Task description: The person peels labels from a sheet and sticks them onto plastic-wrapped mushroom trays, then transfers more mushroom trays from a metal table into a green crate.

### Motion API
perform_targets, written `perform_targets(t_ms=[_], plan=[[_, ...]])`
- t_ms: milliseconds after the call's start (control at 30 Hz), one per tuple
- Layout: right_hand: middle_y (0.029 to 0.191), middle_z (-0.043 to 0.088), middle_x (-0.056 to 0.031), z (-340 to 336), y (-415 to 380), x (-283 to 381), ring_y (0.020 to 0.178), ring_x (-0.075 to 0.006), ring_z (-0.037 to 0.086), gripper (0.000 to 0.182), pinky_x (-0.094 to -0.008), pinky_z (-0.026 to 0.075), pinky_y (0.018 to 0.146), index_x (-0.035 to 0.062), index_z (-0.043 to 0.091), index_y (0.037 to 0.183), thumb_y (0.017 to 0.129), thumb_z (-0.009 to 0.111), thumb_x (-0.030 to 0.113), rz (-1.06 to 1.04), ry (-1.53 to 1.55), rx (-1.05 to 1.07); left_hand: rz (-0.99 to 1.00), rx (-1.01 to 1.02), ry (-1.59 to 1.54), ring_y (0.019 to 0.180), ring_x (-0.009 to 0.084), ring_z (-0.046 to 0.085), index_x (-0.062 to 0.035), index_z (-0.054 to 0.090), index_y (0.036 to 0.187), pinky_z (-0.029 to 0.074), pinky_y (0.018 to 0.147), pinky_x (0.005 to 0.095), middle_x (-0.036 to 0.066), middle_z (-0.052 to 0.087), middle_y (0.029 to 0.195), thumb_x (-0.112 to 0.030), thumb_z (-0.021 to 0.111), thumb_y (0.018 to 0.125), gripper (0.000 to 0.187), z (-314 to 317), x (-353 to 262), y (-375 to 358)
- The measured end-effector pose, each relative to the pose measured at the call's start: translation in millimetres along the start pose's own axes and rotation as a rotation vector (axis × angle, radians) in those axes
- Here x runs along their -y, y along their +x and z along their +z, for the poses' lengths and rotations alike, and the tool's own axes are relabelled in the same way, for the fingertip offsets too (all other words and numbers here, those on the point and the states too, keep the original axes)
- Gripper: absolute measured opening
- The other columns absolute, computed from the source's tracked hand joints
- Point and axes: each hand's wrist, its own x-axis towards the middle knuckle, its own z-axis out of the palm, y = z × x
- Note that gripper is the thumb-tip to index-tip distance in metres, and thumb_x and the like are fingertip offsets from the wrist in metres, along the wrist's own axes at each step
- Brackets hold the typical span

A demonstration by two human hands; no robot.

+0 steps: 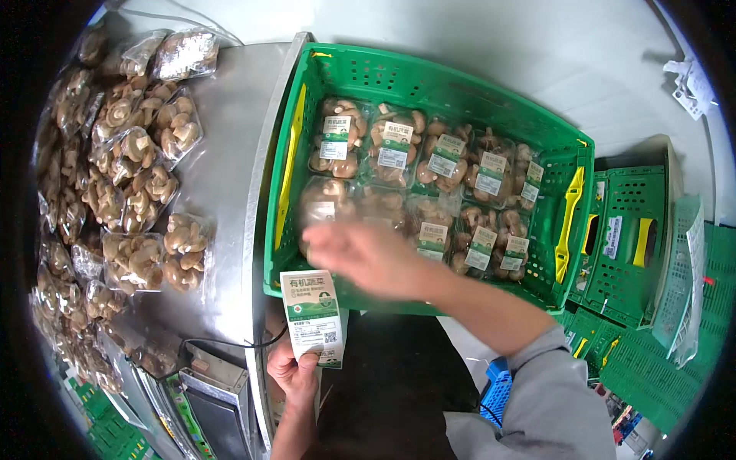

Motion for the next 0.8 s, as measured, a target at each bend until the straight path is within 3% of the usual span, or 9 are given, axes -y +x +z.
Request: perform_targets(t_ms=[67,133,200,233,267,333,367,500,800], plan=[[0.090,0.065,-0.0151,21,-21,8,0.081,-0.0231,0.063,0.037,-0.0334,0.049,0.073,0.0007,0.057,0.111,0.088,0.059,0.029,-0.056,0.043,0.096,0.054,0.081,0.081,0.068,0.0131,0.061,0.0019,0.064,0.082,0.047,0.065,0.0247,0.009,0.067,0.081,-0.003,0.070,0.074,0.011,-8,-2,-6],[0.088,0.065,-0.0145,26,-30,22,0.078,-0.0200,0.063,0.033,-0.0312,0.049,0.071,0.0010,0.060,0.105,0.086,0.062,0.027,0.081,0.084,0.191,0.038,0.131,0.078,0.071,0.0174,0.062,0.0023,0.064,0.085,0.048,0.068,0.0272,0.011,0.066,0.082,-0.003,0.070,0.071,0.016,-21,-3,-13],[0.081,0.063,-0.0135,35,-35,29,0.073,-0.0208,0.063,0.027,-0.0319,0.048,0.066,0.0026,0.063,0.097,0.083,0.064,0.025,0.090,0.002,0.026,0.019,0.260,0.173,0.082,0.0208,0.061,0.0015,0.062,0.097,0.046,0.076,0.0302,0.012,0.064,0.091,-0.004,0.068,0.072,0.026,-29,-9,-14],[0.078,0.063,-0.0124,41,-38,32,0.070,-0.0258,0.062,0.020,-0.0333,0.047,0.064,0.0048,0.064,0.090,0.081,0.064,0.023,0.030,-0.097,0.037,-0.054,0.240,0.154,0.094,0.0226,0.058,0.0003,0.058,0.109,0.044,0.084,0.0317,0.012,0.061,0.102,-0.005,0.066,0.072,0.039,-31,-14,-14],[0.078,0.061,-0.0129,53,-42,29,0.069,-0.0308,0.059,0.018,-0.0349,0.046,0.061,0.0064,0.064,0.089,0.080,0.064,0.022,-0.045,-0.099,0.090,-0.056,0.127,0.115,0.097,0.0194,0.056,-0.0006,0.055,0.113,0.042,0.086,0.0304,0.011,0.059,0.107,-0.003,0.062,0.076,0.037,-28,-12,-17],[0.077,0.061,-0.0127,74,-50,33,0.068,-0.0316,0.058,0.018,-0.0360,0.045,0.060,0.0077,0.064,0.088,0.080,0.064,0.023,-0.020,-0.158,0.194,-0.168,0.033,0.087,0.090,0.0126,0.054,-0.0012,0.059,0.106,0.043,0.082,0.0270,0.006,0.061,0.099,-0.005,0.061,0.083,0.023,-31,-13,-23],[0.078,0.063,-0.0092,85,-54,28,0.062,-0.0189,0.058,0.020,-0.0279,0.045,0.055,0.0047,0.066,0.094,0.077,0.071,0.015,-0.069,-0.252,0.143,-0.162,0.030,0.088,0.090,0.0126,0.054,-0.0012,0.059,0.106,0.043,0.082,0.0270,0.006,0.061,0.099,-0.005,0.061,0.083,0.023,-38,-10,-27],[0.082,0.066,-0.0071,119,-55,18,0.064,-0.0130,0.061,0.020,-0.0242,0.045,0.053,0.0048,0.068,0.097,0.078,0.070,0.011,-0.096,-0.006,-0.015,-0.256,-0.030,0.039,0.080,0.0062,0.051,-0.0018,0.062,0.093,0.042,0.074,0.0222,0.000,0.062,0.085,-0.012,0.061,0.088,0.011,-61,-5,-40],[0.081,0.067,-0.0089,184,-56,-11,0.069,-0.0149,0.062,0.019,-0.0264,0.047,0.062,0.0049,0.067,0.097,0.082,0.066,0.016,0.051,0.153,-0.138,-0.309,-0.166,0.152,0.066,0.0021,0.042,-0.0033,0.058,0.080,0.034,0.060,0.0176,-0.005,0.054,0.070,-0.017,0.060,0.091,0.017,-89,10,-51]])
